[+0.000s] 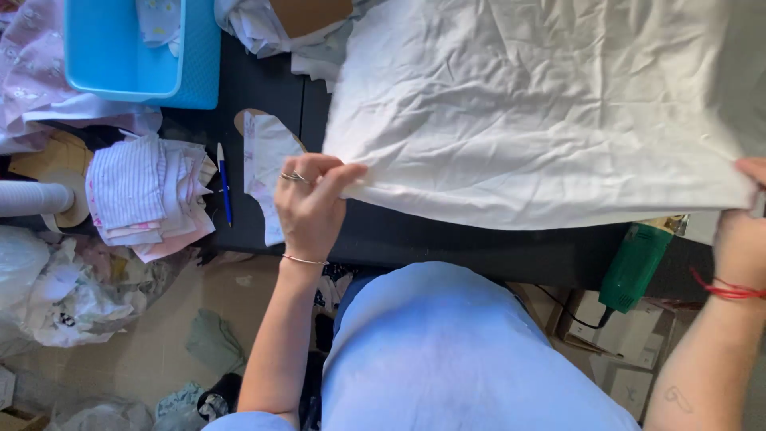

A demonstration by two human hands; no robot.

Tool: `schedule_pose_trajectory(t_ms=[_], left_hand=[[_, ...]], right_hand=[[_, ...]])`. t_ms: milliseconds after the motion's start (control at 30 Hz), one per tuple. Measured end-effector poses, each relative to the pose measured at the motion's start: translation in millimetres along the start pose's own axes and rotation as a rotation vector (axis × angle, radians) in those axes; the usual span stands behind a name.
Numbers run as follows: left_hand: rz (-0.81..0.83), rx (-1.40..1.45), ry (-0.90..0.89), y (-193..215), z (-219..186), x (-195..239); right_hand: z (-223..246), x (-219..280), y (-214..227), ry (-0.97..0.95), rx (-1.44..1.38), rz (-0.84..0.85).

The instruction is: Cutting fabric pieces using a cardboard template and an electric rotary cutter on a workbench

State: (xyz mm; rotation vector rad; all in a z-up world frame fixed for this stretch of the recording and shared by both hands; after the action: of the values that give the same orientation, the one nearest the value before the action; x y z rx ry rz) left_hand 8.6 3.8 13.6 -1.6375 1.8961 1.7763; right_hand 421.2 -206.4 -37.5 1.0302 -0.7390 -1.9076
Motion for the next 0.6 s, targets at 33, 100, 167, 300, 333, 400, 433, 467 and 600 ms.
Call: schedule_pose_trajectory(t_ms=[33,100,167,300,333,400,433,467,600], left_hand=[[0.011,0.001,0.010,-9.3,0.0,15.6],[0.128,-0.045,-0.056,-34.5,-3.3,48.0],[0.186,-0.051,-0.044,-53.8,-1.0,78.8],[0.327,-0.088,-0.027,-80.4,1.7,138.9],[0.336,-0.089,-0.021,-78.7,2.2,142.5],[0.387,-0.087,0.017,-76.8,4.4,150.4],[0.395,-0.088,0.023,-75.1,6.8,153.3],[0.416,-0.071,0.061,-74.6,11.6,156.3],[0.508,0.124,0.250,-73.5,28.8,160.9]], right_hand=[[9.7,2.4,-5.1,-0.006,-0.001,0.014],[45.8,10.9,-17.2,0.223,0.267,-0.031],[31.4,30.3,-33.7,0.123,0.193,-0.011],[11.1,67.6,-63.4,-0.075,0.057,0.080],[9.4,73.4,-67.0,-0.079,0.054,0.089],[-0.6,85.9,-74.0,-0.193,-0.034,0.111],[-1.0,87.4,-76.2,-0.196,-0.037,0.121],[0.5,88.3,-77.8,-0.173,-0.023,0.123],[10.6,85.2,-86.9,-0.112,0.071,0.180]])
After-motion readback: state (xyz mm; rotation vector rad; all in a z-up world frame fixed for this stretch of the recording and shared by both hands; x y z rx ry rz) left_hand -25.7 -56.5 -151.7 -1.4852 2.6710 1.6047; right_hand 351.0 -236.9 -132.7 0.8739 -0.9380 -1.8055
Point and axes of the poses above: each hand's wrist, its own x-axis away from the middle knuckle, its own y-axis out of the back of the hand, z = x × y, the point moved 7 cm from there along -x, towards the middle knuckle, and after that the axes turned 6 degrees about -x, right-handed, at the moved point
